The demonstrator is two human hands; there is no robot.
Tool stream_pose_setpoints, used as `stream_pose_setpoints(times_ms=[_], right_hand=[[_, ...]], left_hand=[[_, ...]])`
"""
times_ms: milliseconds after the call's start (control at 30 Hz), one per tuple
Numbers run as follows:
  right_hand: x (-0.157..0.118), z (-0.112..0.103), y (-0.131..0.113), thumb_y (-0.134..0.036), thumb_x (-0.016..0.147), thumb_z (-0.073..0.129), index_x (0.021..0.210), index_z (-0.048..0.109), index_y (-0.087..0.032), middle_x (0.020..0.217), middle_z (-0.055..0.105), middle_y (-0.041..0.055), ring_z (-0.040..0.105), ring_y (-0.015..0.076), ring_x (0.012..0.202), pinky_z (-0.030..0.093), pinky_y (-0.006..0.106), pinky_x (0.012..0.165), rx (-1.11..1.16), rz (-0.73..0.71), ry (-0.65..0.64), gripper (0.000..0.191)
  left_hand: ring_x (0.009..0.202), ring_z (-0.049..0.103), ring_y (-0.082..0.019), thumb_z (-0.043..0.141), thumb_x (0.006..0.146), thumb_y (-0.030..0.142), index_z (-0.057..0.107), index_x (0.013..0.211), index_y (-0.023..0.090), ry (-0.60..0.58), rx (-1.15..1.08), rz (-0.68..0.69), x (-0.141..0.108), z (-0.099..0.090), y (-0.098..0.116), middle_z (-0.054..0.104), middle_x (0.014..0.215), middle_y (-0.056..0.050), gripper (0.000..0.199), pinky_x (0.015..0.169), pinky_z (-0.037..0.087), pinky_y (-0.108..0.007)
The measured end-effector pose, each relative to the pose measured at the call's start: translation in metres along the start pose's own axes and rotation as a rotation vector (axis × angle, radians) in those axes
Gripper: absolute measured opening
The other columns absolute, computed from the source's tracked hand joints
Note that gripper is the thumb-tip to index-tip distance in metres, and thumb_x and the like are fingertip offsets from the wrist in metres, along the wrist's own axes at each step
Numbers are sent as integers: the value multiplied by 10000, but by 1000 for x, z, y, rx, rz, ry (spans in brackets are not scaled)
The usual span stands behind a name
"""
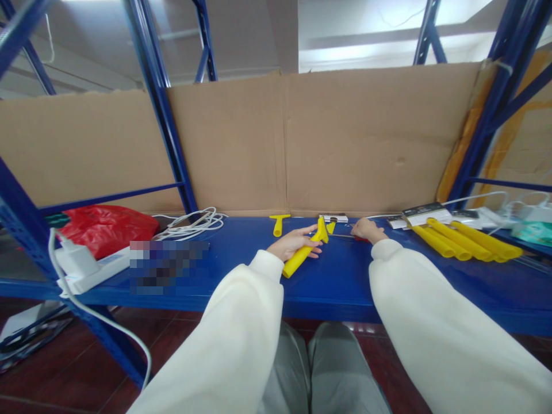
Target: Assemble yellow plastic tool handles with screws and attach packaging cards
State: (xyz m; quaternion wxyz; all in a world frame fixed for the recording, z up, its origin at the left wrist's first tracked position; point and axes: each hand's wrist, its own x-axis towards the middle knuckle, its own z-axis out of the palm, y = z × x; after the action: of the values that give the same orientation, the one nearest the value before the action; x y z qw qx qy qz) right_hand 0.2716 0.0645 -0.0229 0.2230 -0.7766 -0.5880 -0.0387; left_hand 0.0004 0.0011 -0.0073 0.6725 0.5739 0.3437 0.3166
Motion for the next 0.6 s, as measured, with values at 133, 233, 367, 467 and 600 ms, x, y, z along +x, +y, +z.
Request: stream_pose_setpoints(times_ms=[133,233,367,467,600], right_hand=[[-1,-2,-3,-292,749,661,967,770,-207,1037,725,196,610,382,1149,496,554,912,-82,54,-104,258],[-7,-6,-8,-263,789,636,1049,759,-173,1132,701,229,579,397,1211,460,583,966,-64,63,-119,301],[-13,-11,-14,-253,857,580,991,762,-179,1181,692,200,558,380,1254,436,575,1013,13,46,-125,238],[-16,-12,-20,-232,886,541,971,751,-198,1144,707,159,584,336,1210,462,525,992,103,-41,-90,229],[-22,-11,-33,-254,904,534,962,715,-194,1088,715,122,622,263,1098,479,436,975,318,-233,-13,198]], left_hand=[[761,746,-171,751,759,2,416,1545,243,-1,-32,-7,0,-1,-1,759,1033,-105,887,713,631,-293],[774,747,-172,742,751,-22,432,1535,254,2,-65,-7,1,-2,-1,758,1032,-98,887,724,631,-303],[742,733,-155,719,743,-60,454,1524,211,30,-61,-3,5,-5,-2,766,942,-91,868,705,614,-265],[675,714,-140,722,714,-82,480,1508,169,66,-48,20,9,-8,-3,771,873,-89,867,683,590,-234],[701,725,-147,701,702,-103,487,1500,159,92,-73,47,11,-10,-5,776,844,-80,867,712,580,-234]])
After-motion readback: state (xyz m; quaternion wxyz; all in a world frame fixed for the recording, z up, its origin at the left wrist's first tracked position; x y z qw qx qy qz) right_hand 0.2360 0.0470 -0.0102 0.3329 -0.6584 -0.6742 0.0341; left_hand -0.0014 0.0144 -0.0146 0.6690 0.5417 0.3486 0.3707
